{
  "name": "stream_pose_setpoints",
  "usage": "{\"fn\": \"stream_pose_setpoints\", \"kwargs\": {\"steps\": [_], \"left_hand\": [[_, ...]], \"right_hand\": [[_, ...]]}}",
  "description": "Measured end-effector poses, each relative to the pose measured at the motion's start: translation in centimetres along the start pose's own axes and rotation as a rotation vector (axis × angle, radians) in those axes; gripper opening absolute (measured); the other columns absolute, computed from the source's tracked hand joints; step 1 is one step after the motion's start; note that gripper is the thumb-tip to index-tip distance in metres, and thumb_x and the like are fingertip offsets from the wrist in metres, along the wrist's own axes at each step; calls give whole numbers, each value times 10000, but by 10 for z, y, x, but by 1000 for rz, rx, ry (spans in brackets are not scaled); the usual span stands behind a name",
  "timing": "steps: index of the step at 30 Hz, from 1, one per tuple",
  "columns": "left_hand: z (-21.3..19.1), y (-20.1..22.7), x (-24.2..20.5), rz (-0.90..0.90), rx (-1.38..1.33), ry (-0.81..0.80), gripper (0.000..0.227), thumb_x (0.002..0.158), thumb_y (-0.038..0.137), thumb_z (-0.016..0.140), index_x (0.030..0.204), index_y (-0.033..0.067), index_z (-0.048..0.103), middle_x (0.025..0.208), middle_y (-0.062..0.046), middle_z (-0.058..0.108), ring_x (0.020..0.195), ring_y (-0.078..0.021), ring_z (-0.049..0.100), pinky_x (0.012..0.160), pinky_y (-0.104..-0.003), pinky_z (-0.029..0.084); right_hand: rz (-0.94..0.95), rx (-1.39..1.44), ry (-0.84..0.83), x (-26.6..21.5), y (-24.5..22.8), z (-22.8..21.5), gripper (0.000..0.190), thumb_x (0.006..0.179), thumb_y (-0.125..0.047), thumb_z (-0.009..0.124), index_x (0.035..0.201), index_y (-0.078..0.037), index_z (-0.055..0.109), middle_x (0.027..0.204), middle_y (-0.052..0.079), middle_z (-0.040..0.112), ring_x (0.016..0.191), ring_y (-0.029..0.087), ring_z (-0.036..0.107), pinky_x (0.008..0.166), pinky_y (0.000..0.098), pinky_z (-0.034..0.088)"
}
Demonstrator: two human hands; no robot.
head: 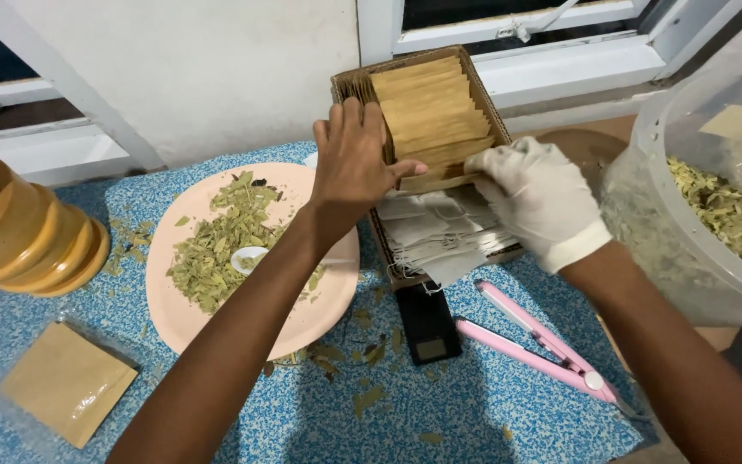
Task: Filling small tea bags with dried herbs using a spoon and sealing them with a heat sealer.
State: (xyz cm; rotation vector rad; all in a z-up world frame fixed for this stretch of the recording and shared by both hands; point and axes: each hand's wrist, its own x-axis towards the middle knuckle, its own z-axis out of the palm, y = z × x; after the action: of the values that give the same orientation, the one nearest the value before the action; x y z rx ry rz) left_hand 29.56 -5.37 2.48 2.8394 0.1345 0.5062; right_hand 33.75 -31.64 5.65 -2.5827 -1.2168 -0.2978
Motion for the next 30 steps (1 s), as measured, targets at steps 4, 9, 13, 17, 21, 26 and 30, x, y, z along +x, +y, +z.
{"fn": "stream_pose_setpoints", "kwargs": {"steps": [4, 9, 13, 17, 21, 26, 30], "left_hand": [[-8, 1, -7, 79, -79, 60, 703, 856, 677, 892, 1075, 116, 528, 1125, -78, 470, 1075, -286, 447, 959, -467, 366], [-13, 4, -8, 96, -103, 35, 610, 902, 537, 910, 1065, 118, 496, 1065, -64, 399, 1073, -306, 427, 944, -481, 338], [-10, 5, -10, 141, -123, 49, 641, 878, 533, 920, 1064, 110, 475, 1065, -79, 396, 1089, -336, 442, 945, -504, 335], [-19, 15, -17, 153, -261, 47, 577, 975, 570, 803, 1048, 118, 452, 1059, -57, 386, 1100, -336, 454, 967, -497, 329], [-27, 24, -28, 170, -318, 12, 527, 967, 493, 851, 1032, 142, 464, 1043, -20, 362, 1086, -304, 447, 960, -478, 333], [-20, 21, -29, 121, -253, -41, 525, 937, 488, 898, 1047, 176, 491, 1059, -10, 379, 1083, -280, 438, 954, -463, 330], [-9, 22, -28, 154, -224, 5, 566, 885, 443, 930, 1041, 155, 469, 1046, -37, 374, 1070, -318, 454, 940, -478, 328]], "right_hand": [[-176, -523, 143, 0, 15, 36, 112, 1092, -314, 661, 1034, -229, 705, 795, -9, 679, 864, 261, 686, 656, 432, 614], [-250, -605, 191, 5, 33, 69, 65, 992, -237, 647, 930, -230, 630, 792, 21, 621, 969, 255, 684, 705, 394, 633], [-172, -578, -28, 14, 36, 78, 78, 1024, -268, 613, 1022, -199, 648, 846, 38, 662, 978, 291, 695, 742, 421, 643], [-125, -531, -275, 32, 48, 84, 408, 882, -412, 841, 1151, -173, 648, 953, 42, 684, 1041, 304, 728, 822, 447, 687], [-129, -528, -245, 27, 17, 48, 441, 859, -408, 850, 1152, -164, 627, 957, 60, 654, 1038, 326, 710, 809, 470, 687], [-88, -482, -240, 28, 47, 80, 362, 941, -343, 792, 1177, -144, 603, 945, 85, 597, 1045, 350, 687, 793, 513, 686], [-30, -476, -261, 25, 28, 49, 296, 995, -364, 751, 1206, -204, 617, 960, 39, 620, 1074, 319, 707, 829, 503, 695]]}}
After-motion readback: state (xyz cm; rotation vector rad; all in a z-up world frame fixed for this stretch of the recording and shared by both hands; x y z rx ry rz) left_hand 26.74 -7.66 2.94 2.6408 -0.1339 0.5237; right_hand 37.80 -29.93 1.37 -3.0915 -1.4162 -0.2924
